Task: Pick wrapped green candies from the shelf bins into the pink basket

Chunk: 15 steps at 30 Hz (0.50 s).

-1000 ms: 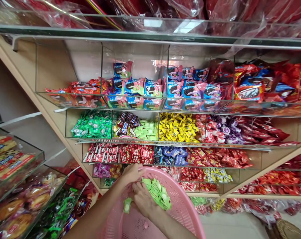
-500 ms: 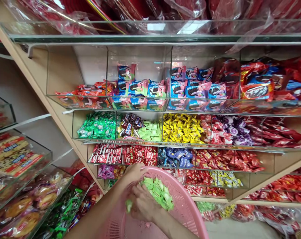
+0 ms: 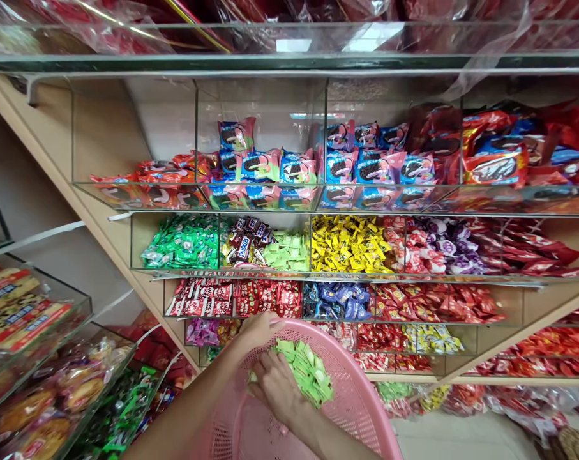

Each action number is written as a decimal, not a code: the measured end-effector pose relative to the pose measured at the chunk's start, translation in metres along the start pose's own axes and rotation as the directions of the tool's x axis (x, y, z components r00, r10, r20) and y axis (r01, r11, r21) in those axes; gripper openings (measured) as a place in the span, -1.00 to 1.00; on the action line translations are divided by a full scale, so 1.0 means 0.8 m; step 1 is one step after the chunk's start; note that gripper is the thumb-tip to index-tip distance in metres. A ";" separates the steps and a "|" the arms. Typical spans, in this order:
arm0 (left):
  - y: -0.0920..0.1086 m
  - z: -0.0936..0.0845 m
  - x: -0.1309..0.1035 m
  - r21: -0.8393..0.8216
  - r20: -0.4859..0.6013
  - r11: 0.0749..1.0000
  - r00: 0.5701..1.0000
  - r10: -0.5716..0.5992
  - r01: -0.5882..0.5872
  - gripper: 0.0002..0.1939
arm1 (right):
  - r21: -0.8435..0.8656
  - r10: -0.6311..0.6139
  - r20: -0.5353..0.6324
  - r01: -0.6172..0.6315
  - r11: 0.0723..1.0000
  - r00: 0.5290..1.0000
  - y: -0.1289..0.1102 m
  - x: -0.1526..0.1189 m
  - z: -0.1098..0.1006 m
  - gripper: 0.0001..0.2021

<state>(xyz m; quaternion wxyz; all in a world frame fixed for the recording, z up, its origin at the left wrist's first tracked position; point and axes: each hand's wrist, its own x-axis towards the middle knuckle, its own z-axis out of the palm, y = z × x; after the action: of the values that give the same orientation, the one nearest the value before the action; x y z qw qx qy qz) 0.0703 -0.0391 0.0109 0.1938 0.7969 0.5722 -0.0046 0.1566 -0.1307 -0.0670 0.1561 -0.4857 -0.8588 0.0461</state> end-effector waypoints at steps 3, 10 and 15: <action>-0.002 -0.003 -0.002 -0.005 -0.003 1.000 1.000 -0.012 0.012 -0.56 | 0.013 -0.057 0.024 0.057 0.998 0.998 0.000 0.001 -0.003 -0.66; -0.007 -0.005 -0.003 -0.003 -0.002 0.999 0.999 -0.037 0.037 -0.55 | -0.021 -0.088 0.053 0.089 0.996 0.995 0.000 0.008 0.009 -0.78; -0.008 -0.005 -0.003 -0.014 0.001 0.999 0.999 -0.046 0.046 -0.56 | 0.004 -0.066 0.048 0.066 0.998 0.997 0.000 0.013 0.002 -0.68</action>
<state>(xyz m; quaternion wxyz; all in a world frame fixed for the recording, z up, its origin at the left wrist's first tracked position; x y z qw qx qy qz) 0.0629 -0.0386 0.0138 0.1996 0.7821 0.5903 -0.0052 0.1509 -0.1221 -0.0660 0.1374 -0.4557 -0.8778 0.0534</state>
